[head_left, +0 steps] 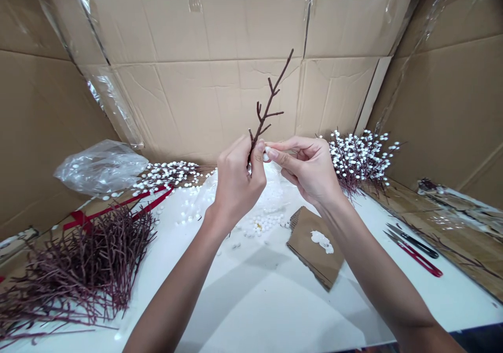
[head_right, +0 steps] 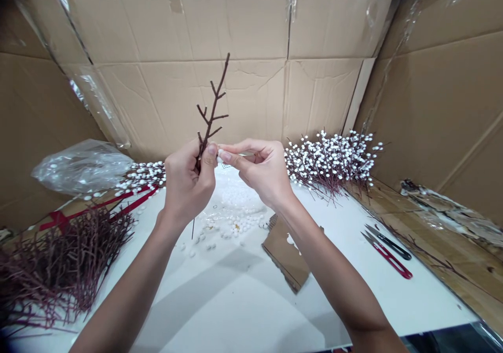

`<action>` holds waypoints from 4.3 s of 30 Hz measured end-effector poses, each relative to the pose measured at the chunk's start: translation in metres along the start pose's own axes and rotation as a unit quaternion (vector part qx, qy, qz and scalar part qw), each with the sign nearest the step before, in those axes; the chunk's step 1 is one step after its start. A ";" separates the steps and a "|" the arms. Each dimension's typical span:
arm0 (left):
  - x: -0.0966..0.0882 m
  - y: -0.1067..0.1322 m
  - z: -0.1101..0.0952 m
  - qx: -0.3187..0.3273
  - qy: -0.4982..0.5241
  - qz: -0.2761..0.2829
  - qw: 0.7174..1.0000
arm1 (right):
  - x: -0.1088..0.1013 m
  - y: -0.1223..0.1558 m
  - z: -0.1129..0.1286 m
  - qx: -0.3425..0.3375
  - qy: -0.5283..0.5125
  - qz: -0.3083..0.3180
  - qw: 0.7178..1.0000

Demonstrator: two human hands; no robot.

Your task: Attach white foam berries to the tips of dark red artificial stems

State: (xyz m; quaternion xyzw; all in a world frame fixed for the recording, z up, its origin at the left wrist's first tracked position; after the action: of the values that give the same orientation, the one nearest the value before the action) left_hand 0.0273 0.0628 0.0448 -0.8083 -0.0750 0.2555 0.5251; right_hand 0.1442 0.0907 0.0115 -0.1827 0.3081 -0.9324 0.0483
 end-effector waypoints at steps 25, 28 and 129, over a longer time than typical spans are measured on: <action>0.010 0.004 0.023 -0.134 0.183 0.045 0.973 | 0.000 -0.001 0.001 0.044 -0.044 0.021 0.998; 0.010 0.004 0.022 -0.135 0.210 0.041 0.967 | 0.000 -0.002 -0.003 0.076 -0.083 0.019 0.993; 0.000 0.000 -0.008 -0.122 0.195 0.159 0.960 | -0.008 0.008 0.032 0.000 0.068 -0.005 0.998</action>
State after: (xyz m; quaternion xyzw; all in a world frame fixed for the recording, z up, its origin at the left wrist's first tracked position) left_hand 0.0309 0.0558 0.0473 -0.9019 0.1273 0.1621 0.3796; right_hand 0.1632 0.0685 0.0281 -0.1201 0.3102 -0.9428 0.0224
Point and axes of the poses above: each hand's wrist, its own y-axis away from the middle knuckle, its own x-axis out of the palm, z = x × y, the point moved 9 cm from there along -y, towards the middle knuckle, and after that the axes turned 2 degrees about -y, right-handed, at the moved point
